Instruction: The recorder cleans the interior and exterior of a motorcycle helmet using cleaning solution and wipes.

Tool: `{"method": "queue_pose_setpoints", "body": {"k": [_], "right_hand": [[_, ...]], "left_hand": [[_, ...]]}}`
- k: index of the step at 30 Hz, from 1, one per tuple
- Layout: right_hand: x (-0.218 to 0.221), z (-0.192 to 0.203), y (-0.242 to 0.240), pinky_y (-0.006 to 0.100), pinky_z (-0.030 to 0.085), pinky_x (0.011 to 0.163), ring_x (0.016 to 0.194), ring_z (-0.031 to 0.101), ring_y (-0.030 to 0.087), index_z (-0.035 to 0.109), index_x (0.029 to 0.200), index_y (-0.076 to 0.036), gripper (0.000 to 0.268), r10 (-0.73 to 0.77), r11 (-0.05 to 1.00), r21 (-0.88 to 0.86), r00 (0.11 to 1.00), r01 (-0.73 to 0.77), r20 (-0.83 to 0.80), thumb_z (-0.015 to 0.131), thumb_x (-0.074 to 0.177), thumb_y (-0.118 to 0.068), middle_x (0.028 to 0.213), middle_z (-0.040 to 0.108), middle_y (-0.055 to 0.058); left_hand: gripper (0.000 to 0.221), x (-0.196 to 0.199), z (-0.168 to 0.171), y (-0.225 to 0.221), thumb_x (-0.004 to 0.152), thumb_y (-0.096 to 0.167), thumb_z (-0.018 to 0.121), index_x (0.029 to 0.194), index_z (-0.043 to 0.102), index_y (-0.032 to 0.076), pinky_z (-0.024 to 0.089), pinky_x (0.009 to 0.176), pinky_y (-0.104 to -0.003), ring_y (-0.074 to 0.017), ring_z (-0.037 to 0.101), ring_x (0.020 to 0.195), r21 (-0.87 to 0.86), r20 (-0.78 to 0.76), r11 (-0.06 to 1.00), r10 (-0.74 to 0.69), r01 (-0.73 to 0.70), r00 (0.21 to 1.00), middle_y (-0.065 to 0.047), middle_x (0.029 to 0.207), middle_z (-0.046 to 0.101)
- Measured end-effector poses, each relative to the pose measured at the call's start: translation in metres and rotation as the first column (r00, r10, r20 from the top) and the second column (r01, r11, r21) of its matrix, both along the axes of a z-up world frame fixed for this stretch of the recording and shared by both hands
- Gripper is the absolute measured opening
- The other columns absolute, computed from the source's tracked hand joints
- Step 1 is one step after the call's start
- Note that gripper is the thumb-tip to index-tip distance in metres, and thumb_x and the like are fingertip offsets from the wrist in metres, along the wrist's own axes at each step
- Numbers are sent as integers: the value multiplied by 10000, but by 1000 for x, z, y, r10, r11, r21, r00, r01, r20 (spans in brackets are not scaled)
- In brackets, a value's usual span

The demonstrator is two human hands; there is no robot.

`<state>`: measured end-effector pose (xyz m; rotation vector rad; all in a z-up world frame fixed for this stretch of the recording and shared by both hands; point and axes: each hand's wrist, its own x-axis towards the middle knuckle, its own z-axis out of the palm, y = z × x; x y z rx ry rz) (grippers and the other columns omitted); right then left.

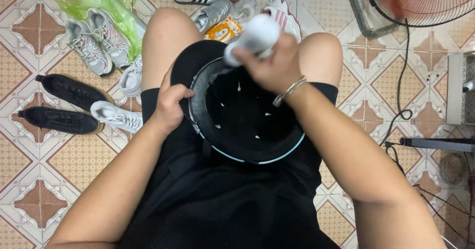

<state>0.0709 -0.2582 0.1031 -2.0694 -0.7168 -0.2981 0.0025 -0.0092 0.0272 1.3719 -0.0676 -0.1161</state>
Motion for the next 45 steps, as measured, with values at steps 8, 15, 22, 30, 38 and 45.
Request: {"method": "queue_pose_setpoints", "body": {"k": [8,15,22,30,38,45], "right_hand": [[-1,4,5,316,610,768,835,780,189,747,1028,-50,234,42,996,75,997,-37,-69,838,921,-236,927,779,85],[-21,2,14,328,607,789,847,769,205,727,1050,-24,275,45,996,80,995,-38,-90,849,898,-218,926,764,97],[-20,5,6,301,610,786,840,768,162,734,1057,-51,226,-59,987,136,982,84,-178,845,914,-186,938,773,72],[-20,-1,1,303,601,824,887,763,166,736,1050,-49,211,42,994,109,988,-26,-148,850,903,-150,966,771,74],[-9,4,-88,269,568,685,863,725,179,595,1248,-15,343,-240,542,660,849,520,-472,761,961,-101,1061,731,118],[-55,-179,-301,277,448,485,581,579,145,609,1039,-31,165,-545,89,574,522,814,-656,763,995,-72,861,685,98]], "left_hand": [[741,6,-4,-2,743,69,474,1464,479,-102,395,1171,-322,-262,556,1308,-44,-22,999,9,-10,1000,-199,1409,594],[169,0,-49,14,887,-11,570,1008,687,-31,360,1256,-385,-359,463,1491,396,458,904,-46,-157,888,-276,1626,400],[299,3,-36,9,851,-26,585,1129,670,-99,350,1251,-404,-390,431,1493,376,433,915,-36,-145,901,-291,1617,369],[731,-1,-12,3,773,-5,497,1495,431,-90,374,1197,-337,-293,499,1399,31,44,999,39,-41,998,-244,1531,501],[763,-3,-16,11,784,67,512,1520,403,-100,346,1208,-329,-269,482,1412,101,40,992,69,-72,997,-212,1527,508],[705,-36,-137,78,806,80,552,1485,452,-80,347,1212,-358,-282,496,1406,172,19,984,36,-39,999,-220,1521,506]]}}
